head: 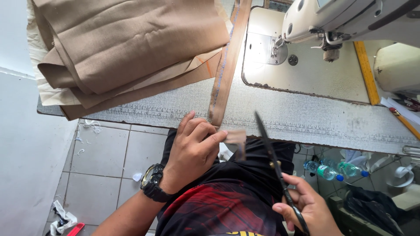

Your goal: A person uses scissors to cut and trim a long strip of brown fabric at a sewing workstation.

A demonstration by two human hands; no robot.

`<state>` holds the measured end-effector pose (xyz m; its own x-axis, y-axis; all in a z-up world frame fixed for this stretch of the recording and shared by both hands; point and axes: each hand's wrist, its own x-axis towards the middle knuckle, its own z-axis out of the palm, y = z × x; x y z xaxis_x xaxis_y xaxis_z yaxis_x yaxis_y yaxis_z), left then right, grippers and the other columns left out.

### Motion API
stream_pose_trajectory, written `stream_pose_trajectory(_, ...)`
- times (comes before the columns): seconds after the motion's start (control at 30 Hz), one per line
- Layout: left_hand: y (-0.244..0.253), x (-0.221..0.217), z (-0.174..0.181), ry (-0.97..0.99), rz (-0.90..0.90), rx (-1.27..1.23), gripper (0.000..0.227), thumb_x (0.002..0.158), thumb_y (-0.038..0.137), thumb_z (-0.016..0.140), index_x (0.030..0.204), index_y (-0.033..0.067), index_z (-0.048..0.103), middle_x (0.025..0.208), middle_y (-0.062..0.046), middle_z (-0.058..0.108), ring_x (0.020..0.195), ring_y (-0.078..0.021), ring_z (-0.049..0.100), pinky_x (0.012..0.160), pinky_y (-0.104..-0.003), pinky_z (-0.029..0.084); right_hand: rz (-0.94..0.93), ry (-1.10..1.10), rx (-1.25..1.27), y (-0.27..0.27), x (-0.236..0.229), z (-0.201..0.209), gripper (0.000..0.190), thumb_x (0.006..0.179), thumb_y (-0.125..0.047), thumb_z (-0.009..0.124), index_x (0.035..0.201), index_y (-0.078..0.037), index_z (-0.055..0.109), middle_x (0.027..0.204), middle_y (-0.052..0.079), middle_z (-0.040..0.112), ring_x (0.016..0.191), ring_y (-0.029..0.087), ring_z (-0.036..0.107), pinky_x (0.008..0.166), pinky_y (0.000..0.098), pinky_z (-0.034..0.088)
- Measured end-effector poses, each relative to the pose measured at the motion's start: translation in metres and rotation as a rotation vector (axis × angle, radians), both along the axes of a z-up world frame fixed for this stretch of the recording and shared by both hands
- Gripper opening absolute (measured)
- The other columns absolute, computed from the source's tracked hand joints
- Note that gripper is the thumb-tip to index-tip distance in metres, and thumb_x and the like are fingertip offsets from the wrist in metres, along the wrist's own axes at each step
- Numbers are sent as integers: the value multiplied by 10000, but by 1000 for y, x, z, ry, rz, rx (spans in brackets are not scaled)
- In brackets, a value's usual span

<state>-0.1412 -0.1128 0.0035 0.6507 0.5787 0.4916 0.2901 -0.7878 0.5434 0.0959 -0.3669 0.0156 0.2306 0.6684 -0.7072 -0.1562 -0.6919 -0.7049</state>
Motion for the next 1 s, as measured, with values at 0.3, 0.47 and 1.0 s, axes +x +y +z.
stream_pose_trajectory(0.3, -49, -20, 9, -188, 119, -327, 256, 896, 9, 672, 1077, 170, 756, 1136, -95, 486, 1065, -263, 528, 899, -356, 456, -214, -376, 34, 31, 10, 35, 1033, 710, 134, 764, 1630, -165, 405, 627, 153, 529, 481, 229, 453, 482, 366, 446)
stream_pose_trajectory(0.47, -67, -35, -8, -294, 73, -769, 276, 873, -51, 585, 1057, 80, 744, 1020, -87, 755, 942, -214, 732, 889, -305, 566, 194, -857, -566, 108, 10, 104, 853, 883, -330, 725, 1643, -353, 337, 1219, 131, 761, 865, 316, 771, 625, 408, 696)
stream_pose_trajectory(1.0, -62, -140, -1, -69, 340, -1597, 115, 862, 104, 755, 797, 15, 726, 661, -117, 780, 552, -151, 593, 501, -307, 453, 696, -1303, -246, 167, 28, 88, 819, 852, -466, 668, 1580, -195, 408, 1522, 73, 519, 1375, 284, 481, 989, 548, 544)
